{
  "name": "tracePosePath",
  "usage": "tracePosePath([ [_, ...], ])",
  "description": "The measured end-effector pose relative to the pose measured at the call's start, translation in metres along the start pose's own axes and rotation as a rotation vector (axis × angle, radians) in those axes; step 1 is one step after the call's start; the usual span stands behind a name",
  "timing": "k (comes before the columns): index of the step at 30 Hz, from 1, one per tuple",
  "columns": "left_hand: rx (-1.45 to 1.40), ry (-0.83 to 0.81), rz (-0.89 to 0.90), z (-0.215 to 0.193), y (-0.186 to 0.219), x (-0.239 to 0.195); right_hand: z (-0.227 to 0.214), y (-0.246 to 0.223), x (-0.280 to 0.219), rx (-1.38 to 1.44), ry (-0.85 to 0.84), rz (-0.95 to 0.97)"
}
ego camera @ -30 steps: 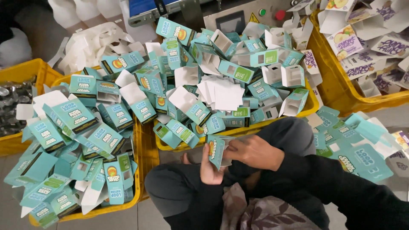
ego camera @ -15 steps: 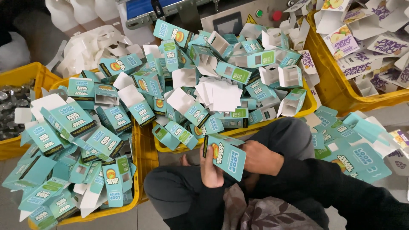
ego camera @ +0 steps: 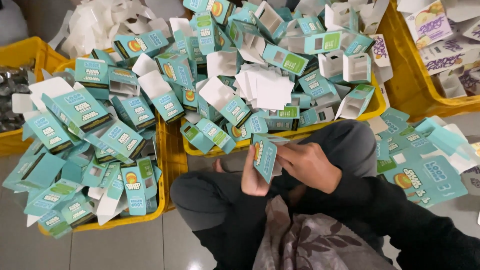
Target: The person sits on the floor and repeatedly assembles small light-blue cardboard boxes. They pick up flat pieces, fold them into box shapes, and place the finished boxes into a yellow bin. The process is repeated continuously.
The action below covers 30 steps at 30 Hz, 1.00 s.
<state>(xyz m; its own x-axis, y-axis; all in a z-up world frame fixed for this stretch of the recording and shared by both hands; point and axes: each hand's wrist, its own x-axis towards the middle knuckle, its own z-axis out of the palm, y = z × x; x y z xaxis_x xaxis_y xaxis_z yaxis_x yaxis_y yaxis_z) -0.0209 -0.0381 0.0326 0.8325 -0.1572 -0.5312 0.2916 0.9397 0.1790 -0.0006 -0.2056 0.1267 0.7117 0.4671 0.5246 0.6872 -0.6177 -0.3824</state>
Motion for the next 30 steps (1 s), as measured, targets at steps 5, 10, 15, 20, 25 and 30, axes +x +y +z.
tracePosePath([
  [5,-0.040,-0.027,-0.080,-0.004,0.006,0.002,-0.030,-0.016,0.030,-0.170,-0.069,-0.135],
  [10,-0.005,-0.014,-0.138,-0.021,0.010,0.011,-0.036,-0.031,0.042,-0.359,-0.146,-0.282],
  [15,-0.049,-0.107,-0.169,-0.012,0.019,0.004,-0.043,-0.036,0.054,-0.370,-0.188,-0.353],
  [20,0.031,-0.044,-0.140,-0.006,0.024,0.008,-0.041,-0.030,0.055,-0.375,-0.202,-0.378],
  [25,0.031,-0.035,-0.142,-0.012,0.021,0.010,-0.037,-0.026,0.053,-0.392,-0.237,-0.411],
  [30,0.066,-0.031,-0.155,-0.007,0.023,0.004,-0.037,-0.021,0.058,-0.420,-0.233,-0.483],
])
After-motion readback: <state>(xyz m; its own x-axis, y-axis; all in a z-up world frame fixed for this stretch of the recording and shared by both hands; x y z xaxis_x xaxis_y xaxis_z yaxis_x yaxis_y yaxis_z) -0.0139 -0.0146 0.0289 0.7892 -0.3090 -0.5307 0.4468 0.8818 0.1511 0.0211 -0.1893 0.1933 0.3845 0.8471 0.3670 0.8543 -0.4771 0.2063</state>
